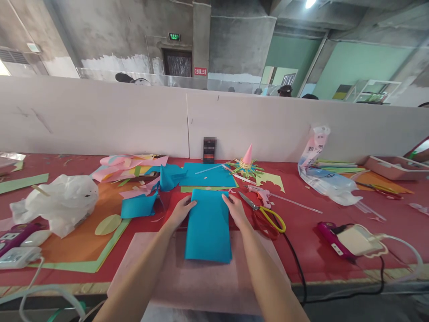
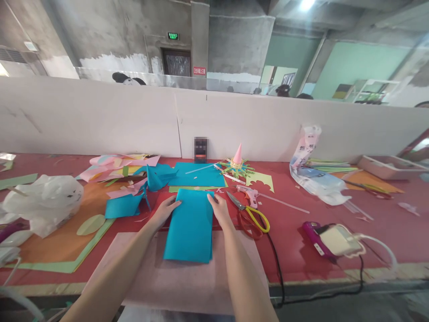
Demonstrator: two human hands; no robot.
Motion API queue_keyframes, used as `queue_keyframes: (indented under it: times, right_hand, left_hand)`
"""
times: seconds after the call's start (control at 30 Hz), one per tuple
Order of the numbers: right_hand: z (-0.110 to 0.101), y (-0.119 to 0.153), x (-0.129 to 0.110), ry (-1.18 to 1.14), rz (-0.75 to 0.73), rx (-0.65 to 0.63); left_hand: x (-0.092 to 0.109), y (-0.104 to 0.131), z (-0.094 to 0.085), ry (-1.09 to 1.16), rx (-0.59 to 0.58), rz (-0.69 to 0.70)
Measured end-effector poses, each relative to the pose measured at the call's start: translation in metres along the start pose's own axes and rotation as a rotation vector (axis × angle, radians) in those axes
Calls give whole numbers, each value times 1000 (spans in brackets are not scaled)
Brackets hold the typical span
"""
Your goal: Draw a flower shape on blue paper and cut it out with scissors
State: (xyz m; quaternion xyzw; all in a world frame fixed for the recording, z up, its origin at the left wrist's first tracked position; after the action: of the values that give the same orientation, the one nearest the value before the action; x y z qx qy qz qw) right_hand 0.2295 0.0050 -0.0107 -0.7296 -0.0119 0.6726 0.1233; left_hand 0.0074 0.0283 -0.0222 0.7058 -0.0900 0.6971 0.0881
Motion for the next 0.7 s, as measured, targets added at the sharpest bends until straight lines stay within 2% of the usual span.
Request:
queue_keyframes:
  times: [0.13, 0.23, 0.37, 0.57, 0.7]
  right_hand:
    - [0, -1, 2, 60, -19, 8]
    - [2, -1, 2, 91, -34, -40]
    - [7, 1, -1, 132, -45, -110]
    - [6, 2, -5, 167, -59, -78]
    - [5, 1, -2, 171, -60, -74]
  left_hand:
    - [0, 1, 0, 5, 8, -31]
    - [4, 3, 0, 2, 21, -40]
    - [4, 3, -3, -138, 93, -13]
    - [-7, -7, -10, -268, 156, 49]
    - [-5, -6, -10, -263, 169, 65]
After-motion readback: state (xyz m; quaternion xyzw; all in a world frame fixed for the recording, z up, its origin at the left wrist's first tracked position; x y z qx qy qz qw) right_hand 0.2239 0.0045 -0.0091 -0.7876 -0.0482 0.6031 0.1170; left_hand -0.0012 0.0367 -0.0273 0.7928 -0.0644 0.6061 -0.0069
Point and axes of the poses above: each hand's wrist, its own y-axis away from the middle knuckle, its own z-axis out of the palm, x = y × z, the point moved 5 cm from there along -y, towards the middle knuckle, and after that the axes turned 8 degrees about -y, right-handed, at the moved point
